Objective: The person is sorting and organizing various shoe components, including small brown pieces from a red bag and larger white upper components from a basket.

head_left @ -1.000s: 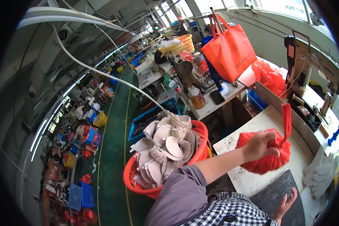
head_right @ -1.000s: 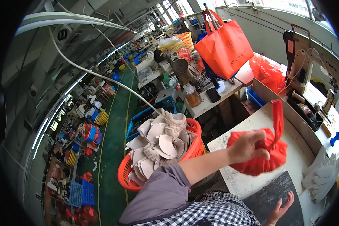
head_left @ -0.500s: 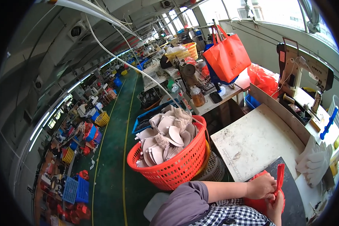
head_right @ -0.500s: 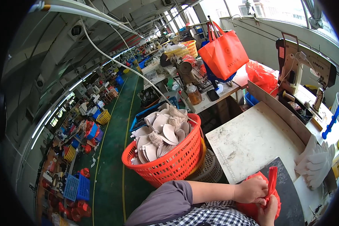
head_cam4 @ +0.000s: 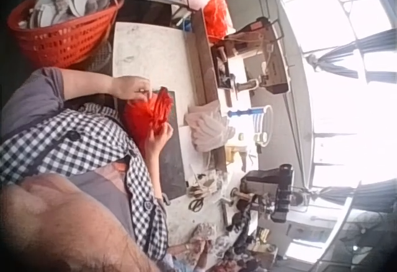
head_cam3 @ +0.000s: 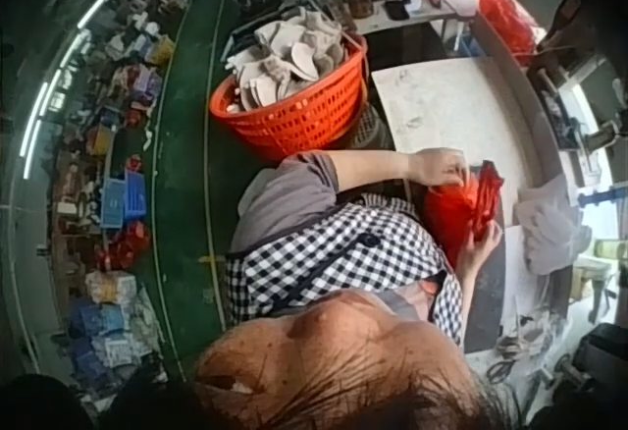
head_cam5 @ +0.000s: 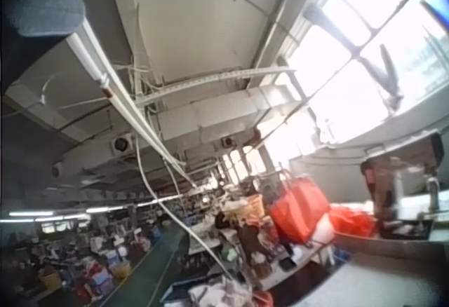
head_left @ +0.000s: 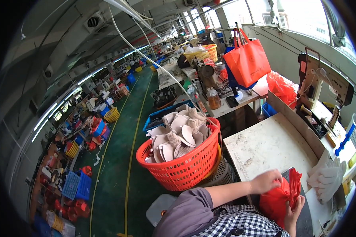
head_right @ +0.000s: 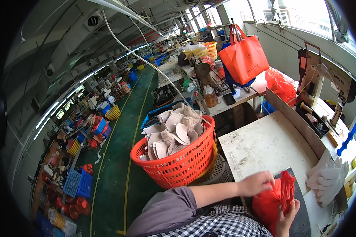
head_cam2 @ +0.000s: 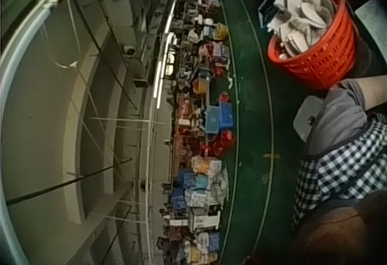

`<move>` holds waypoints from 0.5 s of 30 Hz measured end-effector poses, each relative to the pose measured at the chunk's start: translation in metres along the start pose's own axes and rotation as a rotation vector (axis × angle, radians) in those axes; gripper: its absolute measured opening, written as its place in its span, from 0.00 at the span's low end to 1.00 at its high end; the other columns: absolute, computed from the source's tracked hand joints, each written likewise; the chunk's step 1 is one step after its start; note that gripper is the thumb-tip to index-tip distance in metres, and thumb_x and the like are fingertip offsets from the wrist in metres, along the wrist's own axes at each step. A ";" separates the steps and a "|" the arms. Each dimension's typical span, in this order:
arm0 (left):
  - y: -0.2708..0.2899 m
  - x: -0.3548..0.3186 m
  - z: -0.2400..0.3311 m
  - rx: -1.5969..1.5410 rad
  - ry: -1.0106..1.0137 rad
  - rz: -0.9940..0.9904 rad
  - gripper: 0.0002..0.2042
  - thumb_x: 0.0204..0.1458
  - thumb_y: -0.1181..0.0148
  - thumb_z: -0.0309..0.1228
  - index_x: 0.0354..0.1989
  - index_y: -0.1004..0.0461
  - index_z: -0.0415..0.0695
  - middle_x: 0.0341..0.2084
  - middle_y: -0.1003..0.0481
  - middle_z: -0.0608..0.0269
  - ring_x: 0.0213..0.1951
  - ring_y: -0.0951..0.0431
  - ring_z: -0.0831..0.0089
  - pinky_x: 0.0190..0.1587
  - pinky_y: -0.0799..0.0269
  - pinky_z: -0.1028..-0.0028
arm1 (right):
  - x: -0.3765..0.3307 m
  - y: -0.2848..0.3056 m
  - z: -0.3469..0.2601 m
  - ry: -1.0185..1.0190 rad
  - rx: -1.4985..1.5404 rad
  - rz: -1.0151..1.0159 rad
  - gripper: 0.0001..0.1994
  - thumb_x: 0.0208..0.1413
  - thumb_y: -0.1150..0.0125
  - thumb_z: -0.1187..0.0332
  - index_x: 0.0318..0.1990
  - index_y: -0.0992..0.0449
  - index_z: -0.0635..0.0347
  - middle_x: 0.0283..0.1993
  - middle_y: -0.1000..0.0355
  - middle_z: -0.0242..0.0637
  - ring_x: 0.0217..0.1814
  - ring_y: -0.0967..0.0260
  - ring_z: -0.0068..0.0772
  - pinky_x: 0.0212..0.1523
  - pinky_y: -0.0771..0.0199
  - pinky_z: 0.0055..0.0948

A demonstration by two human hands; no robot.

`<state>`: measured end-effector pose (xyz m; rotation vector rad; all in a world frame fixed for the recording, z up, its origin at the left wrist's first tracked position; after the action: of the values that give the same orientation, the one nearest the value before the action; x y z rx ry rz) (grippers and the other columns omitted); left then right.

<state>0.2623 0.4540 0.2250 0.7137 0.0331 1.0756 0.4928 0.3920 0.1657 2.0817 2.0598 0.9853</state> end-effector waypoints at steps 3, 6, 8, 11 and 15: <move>-0.060 -0.013 0.019 0.038 -0.102 -0.071 0.20 0.42 0.37 0.29 0.43 0.35 0.41 0.37 0.29 0.52 0.46 0.30 0.53 0.47 0.34 0.61 | 0.000 -0.016 -0.006 0.062 0.099 -0.062 0.22 0.48 0.43 0.79 0.53 0.39 0.65 0.51 0.43 0.42 0.55 0.43 0.38 0.56 0.43 0.28; -0.062 -0.014 0.011 -0.034 -0.022 -0.065 0.20 0.41 0.36 0.29 0.42 0.35 0.40 0.36 0.29 0.52 0.45 0.30 0.54 0.45 0.34 0.60 | 0.008 -0.011 -0.049 -0.152 0.373 -0.035 0.20 0.49 0.42 0.76 0.51 0.37 0.66 0.48 0.40 0.39 0.50 0.40 0.30 0.54 0.42 0.24; -0.058 -0.020 0.004 -0.019 0.063 -0.153 0.17 0.42 0.37 0.28 0.39 0.34 0.40 0.35 0.31 0.53 0.43 0.30 0.55 0.45 0.34 0.62 | -0.001 0.001 -0.013 -0.126 0.325 -0.116 0.20 0.49 0.42 0.75 0.51 0.36 0.67 0.47 0.39 0.39 0.49 0.39 0.29 0.53 0.41 0.24; -0.053 -0.023 0.001 0.079 -0.090 -0.107 0.14 0.43 0.38 0.28 0.38 0.33 0.40 0.34 0.32 0.55 0.42 0.30 0.54 0.45 0.34 0.62 | 0.001 -0.004 -0.011 -0.102 0.222 -0.082 0.12 0.47 0.41 0.75 0.40 0.32 0.66 0.39 0.37 0.37 0.42 0.38 0.28 0.44 0.38 0.23; -0.028 -0.024 0.004 0.180 -0.155 0.052 0.08 0.45 0.42 0.26 0.34 0.31 0.42 0.32 0.34 0.57 0.38 0.29 0.59 0.42 0.32 0.65 | 0.021 0.013 -0.029 0.064 -0.055 -0.033 0.11 0.46 0.41 0.76 0.26 0.40 0.63 0.26 0.48 0.34 0.29 0.46 0.31 0.31 0.46 0.27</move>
<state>0.2743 0.4250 0.2053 0.9628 -0.0218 1.0729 0.4888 0.3983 0.2028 2.0084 2.0641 1.1044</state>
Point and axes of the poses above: each hand's wrist, its own x-axis towards the middle knuckle, its own y-axis out of the back of the hand, z = x × y, the point moved 4 cm from there along x, towards the middle knuckle
